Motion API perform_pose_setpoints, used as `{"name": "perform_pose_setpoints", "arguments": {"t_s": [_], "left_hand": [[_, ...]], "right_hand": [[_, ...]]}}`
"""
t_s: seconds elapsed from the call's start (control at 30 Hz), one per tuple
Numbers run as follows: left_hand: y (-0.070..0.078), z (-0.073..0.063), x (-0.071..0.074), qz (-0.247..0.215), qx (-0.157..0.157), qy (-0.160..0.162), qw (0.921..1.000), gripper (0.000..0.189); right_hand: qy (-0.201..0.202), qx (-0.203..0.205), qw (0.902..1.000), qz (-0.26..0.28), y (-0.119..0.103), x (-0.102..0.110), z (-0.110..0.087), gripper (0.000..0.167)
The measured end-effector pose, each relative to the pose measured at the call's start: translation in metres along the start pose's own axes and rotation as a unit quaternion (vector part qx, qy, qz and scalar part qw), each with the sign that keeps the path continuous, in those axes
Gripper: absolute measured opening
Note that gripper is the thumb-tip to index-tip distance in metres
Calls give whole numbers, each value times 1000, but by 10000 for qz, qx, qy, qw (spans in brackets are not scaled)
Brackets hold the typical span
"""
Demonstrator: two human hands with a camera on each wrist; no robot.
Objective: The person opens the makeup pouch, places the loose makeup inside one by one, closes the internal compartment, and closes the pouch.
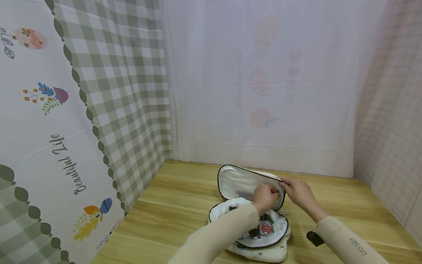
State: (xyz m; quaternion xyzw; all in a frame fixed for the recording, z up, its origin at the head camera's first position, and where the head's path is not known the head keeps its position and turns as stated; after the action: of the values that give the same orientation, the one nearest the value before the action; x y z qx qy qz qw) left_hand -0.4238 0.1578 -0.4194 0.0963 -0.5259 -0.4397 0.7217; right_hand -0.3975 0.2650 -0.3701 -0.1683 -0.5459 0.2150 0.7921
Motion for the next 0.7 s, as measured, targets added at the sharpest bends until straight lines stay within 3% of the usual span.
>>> {"name": "perform_pose_setpoints", "arguments": {"t_s": [0.23, 0.47, 0.7], "left_hand": [[-5, 0, 7, 135, -74, 176, 9997, 7], [-6, 2, 11, 378, -142, 56, 9992, 9], [-6, 0, 16, 659, -445, 110, 9968, 8]], "right_hand": [[41, 21, 10000, -3, -1, 0, 1, 28], [-70, -103, 9999, 59, 2, 0, 2, 30], [33, 13, 10000, 9, 0, 0, 1, 29]]}}
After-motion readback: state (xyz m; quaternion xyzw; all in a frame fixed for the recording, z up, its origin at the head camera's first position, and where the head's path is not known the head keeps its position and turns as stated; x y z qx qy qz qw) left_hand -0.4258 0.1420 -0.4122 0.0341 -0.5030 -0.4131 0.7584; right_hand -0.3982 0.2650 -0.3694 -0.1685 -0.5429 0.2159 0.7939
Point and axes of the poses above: each hand's wrist, its own z-axis towards the middle knuckle, its own x-axis out of the back of the hand, y = z × x, the point moved 10 cm from there along z, towards the middle knuckle, and after that the axes turned 14 degrees about -x, right-handed, at the moved point
